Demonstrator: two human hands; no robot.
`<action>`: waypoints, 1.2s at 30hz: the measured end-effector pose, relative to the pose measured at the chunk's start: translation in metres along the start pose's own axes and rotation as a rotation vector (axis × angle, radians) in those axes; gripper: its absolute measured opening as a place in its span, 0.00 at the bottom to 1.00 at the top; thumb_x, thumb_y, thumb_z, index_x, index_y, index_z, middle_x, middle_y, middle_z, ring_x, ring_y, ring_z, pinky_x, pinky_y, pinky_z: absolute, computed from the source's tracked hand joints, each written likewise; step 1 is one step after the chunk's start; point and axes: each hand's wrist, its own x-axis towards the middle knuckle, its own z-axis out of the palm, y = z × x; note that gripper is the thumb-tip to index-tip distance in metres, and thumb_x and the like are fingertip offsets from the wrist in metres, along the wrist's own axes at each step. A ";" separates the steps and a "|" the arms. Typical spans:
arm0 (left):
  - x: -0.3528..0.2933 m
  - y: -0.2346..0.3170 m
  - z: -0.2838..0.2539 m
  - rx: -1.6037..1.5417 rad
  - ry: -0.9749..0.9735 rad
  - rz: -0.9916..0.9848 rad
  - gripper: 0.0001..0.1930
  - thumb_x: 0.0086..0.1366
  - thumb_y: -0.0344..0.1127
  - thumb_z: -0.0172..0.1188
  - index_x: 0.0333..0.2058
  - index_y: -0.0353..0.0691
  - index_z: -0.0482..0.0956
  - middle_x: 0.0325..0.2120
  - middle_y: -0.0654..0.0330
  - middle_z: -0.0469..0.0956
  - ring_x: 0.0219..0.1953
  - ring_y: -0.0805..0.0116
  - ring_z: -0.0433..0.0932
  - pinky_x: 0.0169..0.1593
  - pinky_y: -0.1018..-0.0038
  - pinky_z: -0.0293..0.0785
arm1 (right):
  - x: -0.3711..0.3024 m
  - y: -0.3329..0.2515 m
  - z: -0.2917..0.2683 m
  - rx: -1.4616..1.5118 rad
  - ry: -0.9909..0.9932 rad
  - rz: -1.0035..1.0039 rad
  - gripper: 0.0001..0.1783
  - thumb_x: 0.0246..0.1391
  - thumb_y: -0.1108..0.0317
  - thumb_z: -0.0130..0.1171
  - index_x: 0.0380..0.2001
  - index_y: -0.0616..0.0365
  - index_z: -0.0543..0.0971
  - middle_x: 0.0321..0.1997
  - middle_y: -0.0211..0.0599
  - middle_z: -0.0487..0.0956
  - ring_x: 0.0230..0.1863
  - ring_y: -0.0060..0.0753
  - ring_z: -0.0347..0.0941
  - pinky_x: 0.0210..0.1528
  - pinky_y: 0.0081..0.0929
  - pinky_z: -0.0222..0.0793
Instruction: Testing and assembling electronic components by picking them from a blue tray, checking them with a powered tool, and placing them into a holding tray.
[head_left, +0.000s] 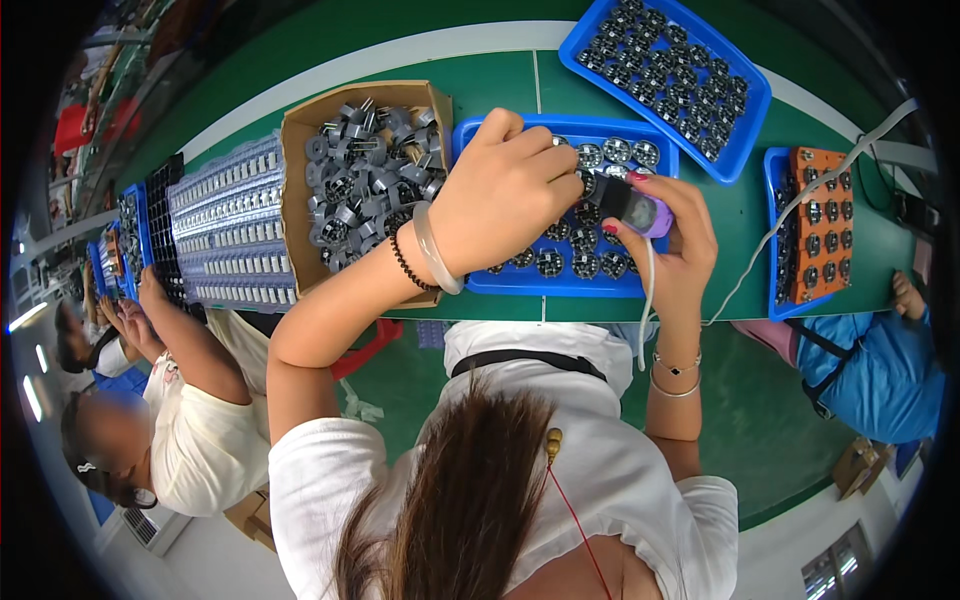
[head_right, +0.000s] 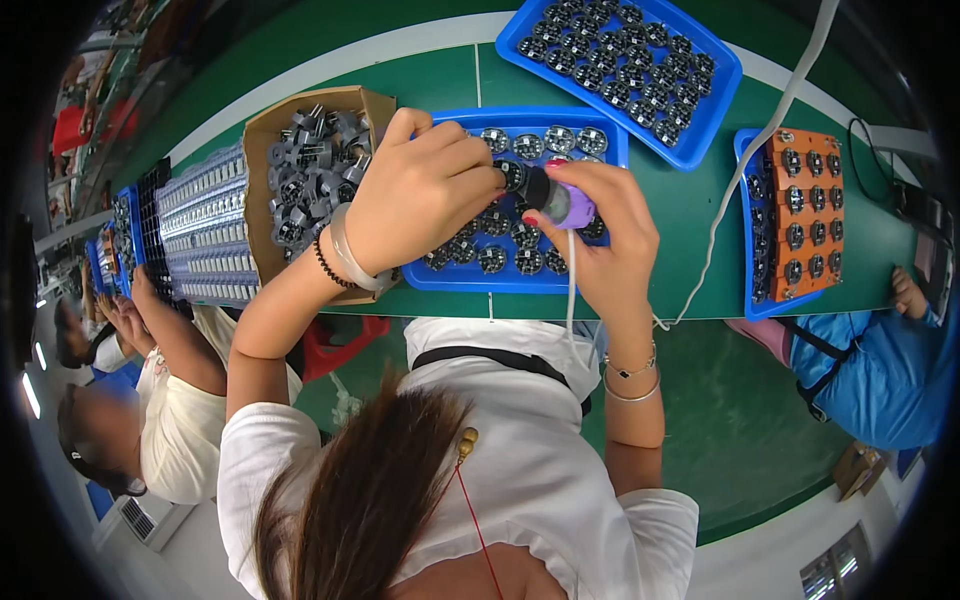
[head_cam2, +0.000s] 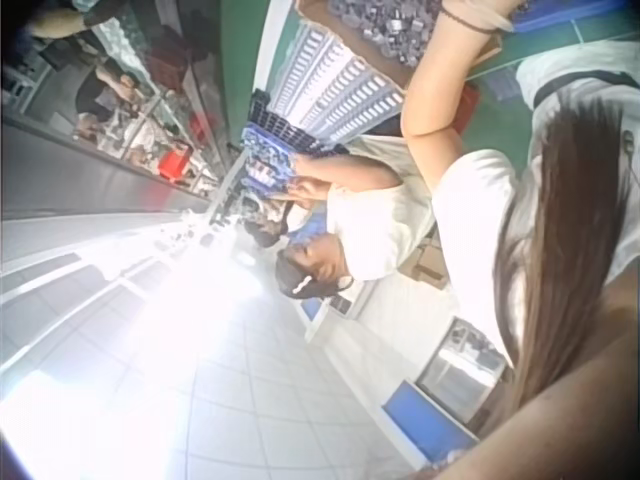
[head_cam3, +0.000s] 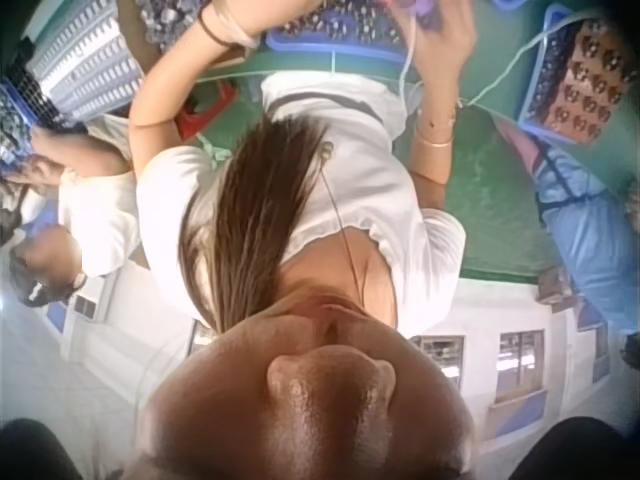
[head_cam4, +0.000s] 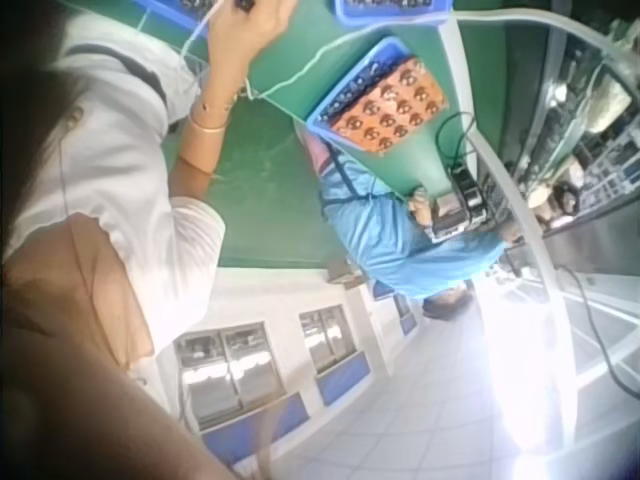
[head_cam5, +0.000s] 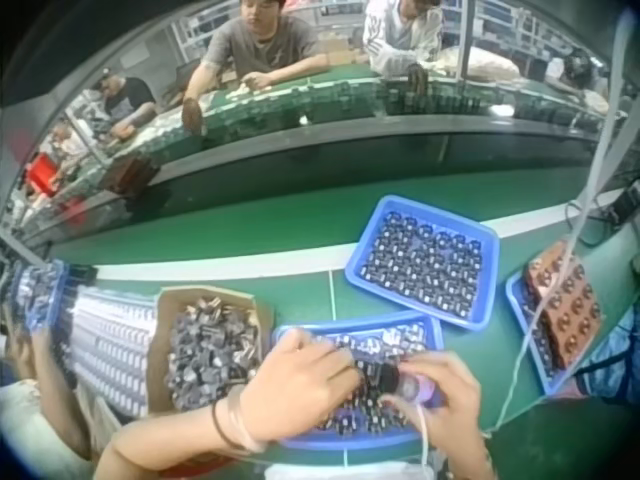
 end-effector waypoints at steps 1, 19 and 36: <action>0.000 -0.001 0.000 -0.009 -0.019 -0.017 0.05 0.51 0.37 0.65 0.25 0.46 0.78 0.24 0.69 0.70 0.31 0.71 0.69 0.41 0.71 0.58 | -0.002 0.001 0.000 0.001 -0.001 0.001 0.24 0.34 0.75 0.74 0.40 0.59 0.80 0.41 0.39 0.78 0.42 0.36 0.75 0.43 0.28 0.72; -0.018 -0.008 0.008 -0.160 -0.187 -0.120 0.09 0.52 0.40 0.65 0.30 0.45 0.81 0.26 0.65 0.73 0.35 0.67 0.72 0.45 0.69 0.60 | -0.012 0.001 -0.013 0.096 -0.030 0.049 0.26 0.37 0.80 0.71 0.44 0.63 0.74 0.47 0.43 0.73 0.49 0.36 0.73 0.51 0.29 0.70; -0.013 0.010 -0.010 -0.124 -0.007 -0.053 0.05 0.48 0.35 0.66 0.25 0.46 0.79 0.25 0.70 0.73 0.32 0.71 0.71 0.42 0.71 0.60 | -0.012 -0.006 -0.004 0.062 -0.158 -0.050 0.25 0.34 0.76 0.74 0.41 0.63 0.77 0.44 0.43 0.75 0.46 0.36 0.74 0.47 0.29 0.72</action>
